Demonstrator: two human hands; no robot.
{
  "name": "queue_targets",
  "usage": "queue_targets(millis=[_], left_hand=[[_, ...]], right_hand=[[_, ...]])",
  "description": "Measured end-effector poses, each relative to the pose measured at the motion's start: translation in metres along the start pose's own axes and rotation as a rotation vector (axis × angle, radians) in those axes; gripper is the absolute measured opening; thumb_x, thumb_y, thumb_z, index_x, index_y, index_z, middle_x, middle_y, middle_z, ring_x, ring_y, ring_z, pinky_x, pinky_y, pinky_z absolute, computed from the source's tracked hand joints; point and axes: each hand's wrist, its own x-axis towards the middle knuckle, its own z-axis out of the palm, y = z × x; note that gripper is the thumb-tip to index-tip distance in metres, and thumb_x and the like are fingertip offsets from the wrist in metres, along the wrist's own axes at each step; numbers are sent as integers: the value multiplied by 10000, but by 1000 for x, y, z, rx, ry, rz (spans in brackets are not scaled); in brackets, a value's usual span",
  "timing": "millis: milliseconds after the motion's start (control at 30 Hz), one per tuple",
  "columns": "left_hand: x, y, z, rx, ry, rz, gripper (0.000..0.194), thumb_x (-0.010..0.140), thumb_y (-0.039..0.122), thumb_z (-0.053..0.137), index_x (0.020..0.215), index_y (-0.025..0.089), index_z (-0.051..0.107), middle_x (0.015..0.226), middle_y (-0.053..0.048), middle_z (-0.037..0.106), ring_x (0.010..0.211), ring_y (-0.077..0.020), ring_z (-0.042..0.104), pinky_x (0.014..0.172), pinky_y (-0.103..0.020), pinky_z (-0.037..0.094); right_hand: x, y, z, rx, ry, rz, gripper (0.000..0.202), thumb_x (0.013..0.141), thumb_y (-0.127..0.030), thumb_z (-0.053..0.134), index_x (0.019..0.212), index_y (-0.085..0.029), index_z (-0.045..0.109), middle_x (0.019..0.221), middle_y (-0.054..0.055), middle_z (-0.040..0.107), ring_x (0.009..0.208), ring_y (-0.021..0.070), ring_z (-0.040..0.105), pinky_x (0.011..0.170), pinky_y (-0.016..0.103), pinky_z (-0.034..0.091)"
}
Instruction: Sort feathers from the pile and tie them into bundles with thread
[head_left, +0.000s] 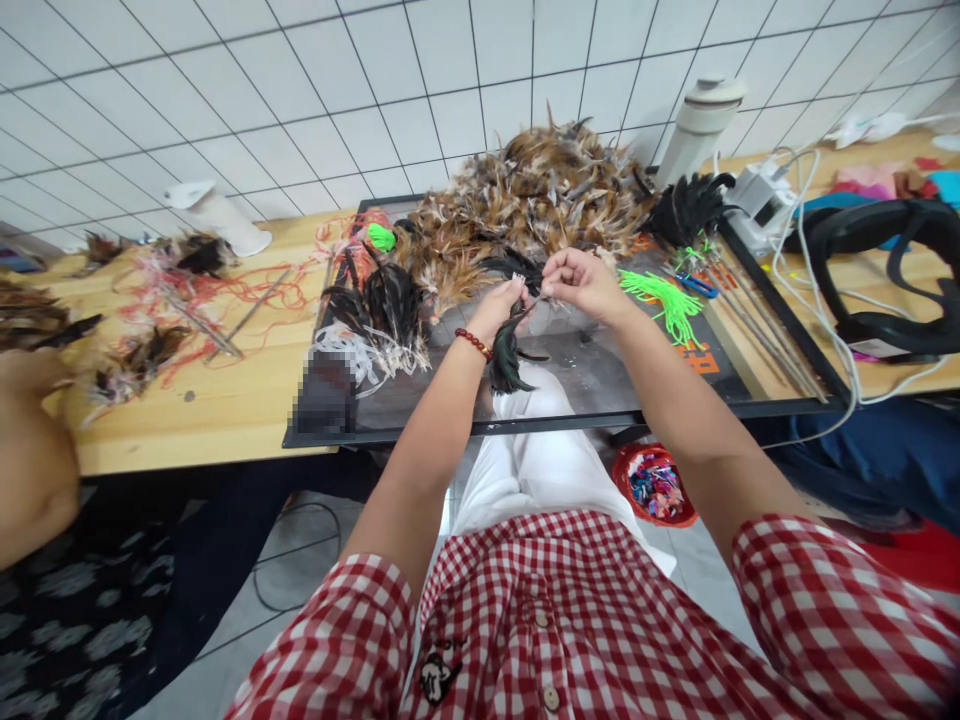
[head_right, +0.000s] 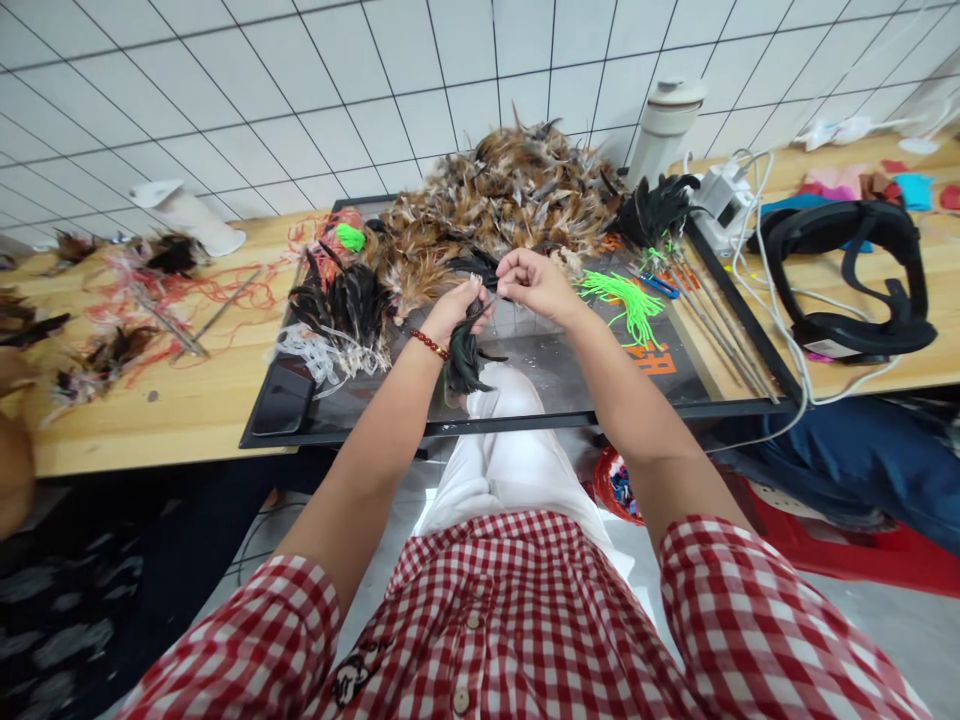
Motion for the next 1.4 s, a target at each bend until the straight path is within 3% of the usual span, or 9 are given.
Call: queue_targets(millis=[167, 367, 567, 767, 867, 1000, 1233, 1400], left_hand=[[-2, -4, 4, 85, -59, 6, 315, 990, 428, 541, 804, 193, 443, 567, 56, 516, 372, -26, 375, 382, -105, 221], [-2, -7, 5, 83, -98, -16, 301, 1011, 400, 503, 805, 180, 485, 528, 86, 396, 360, -19, 331, 380, -105, 210], [-1, -3, 5, -7, 28, -5, 315, 996, 395, 541, 783, 193, 426, 546, 92, 396, 378, -21, 368, 394, -95, 240], [1, -1, 4, -47, 106, -4, 308, 1014, 386, 494, 785, 199, 406, 566, 74, 451, 418, -51, 457, 401, -114, 292], [1, -1, 4, -38, 101, -10, 309, 1021, 385, 480, 785, 197, 411, 563, 73, 452, 412, -46, 444, 403, -112, 288], [1, -2, 4, -16, 81, -10, 302, 1043, 348, 421, 783, 194, 415, 561, 68, 454, 408, -47, 438, 400, -117, 283], [1, -2, 3, -32, 85, -12, 302, 1028, 373, 463, 788, 194, 422, 562, 71, 449, 407, -42, 429, 398, -111, 273], [2, -2, 2, -22, 75, -9, 302, 1053, 312, 388, 778, 191, 422, 549, 69, 439, 399, -48, 423, 389, -122, 264]], right_hand=[[2, 5, 12, -154, 180, -96, 389, 769, -482, 765, 983, -225, 567, 808, -5, 670, 734, 132, 618, 731, 283, 533], [1, 4, 14, -305, 240, -87, 312, 801, -415, 716, 1024, -220, 615, 854, 20, 675, 812, 170, 625, 799, 324, 536], [4, 26, -8, -587, 412, -8, 299, 869, -478, 632, 973, -203, 689, 900, 71, 705, 884, 234, 638, 867, 393, 519], [2, 37, -14, -856, 374, 56, 489, 871, -573, 633, 1152, -176, 683, 1129, 153, 684, 1117, 335, 598, 1053, 499, 448], [5, 41, -12, -893, 348, 70, 428, 914, -459, 588, 1215, -170, 684, 1120, 139, 706, 1093, 318, 622, 1026, 493, 465], [7, 42, -11, -970, 309, 81, 332, 918, -314, 521, 1127, -196, 751, 1042, 92, 755, 1016, 280, 659, 971, 479, 486], [-8, 17, -5, -1162, 207, -12, 482, 861, -294, 579, 1327, -210, 671, 1159, 122, 738, 1127, 335, 613, 1046, 566, 401], [-5, 20, -10, -1211, 134, -37, 324, 875, -251, 553, 1113, -204, 769, 1009, 108, 759, 1019, 299, 644, 1017, 541, 423]])
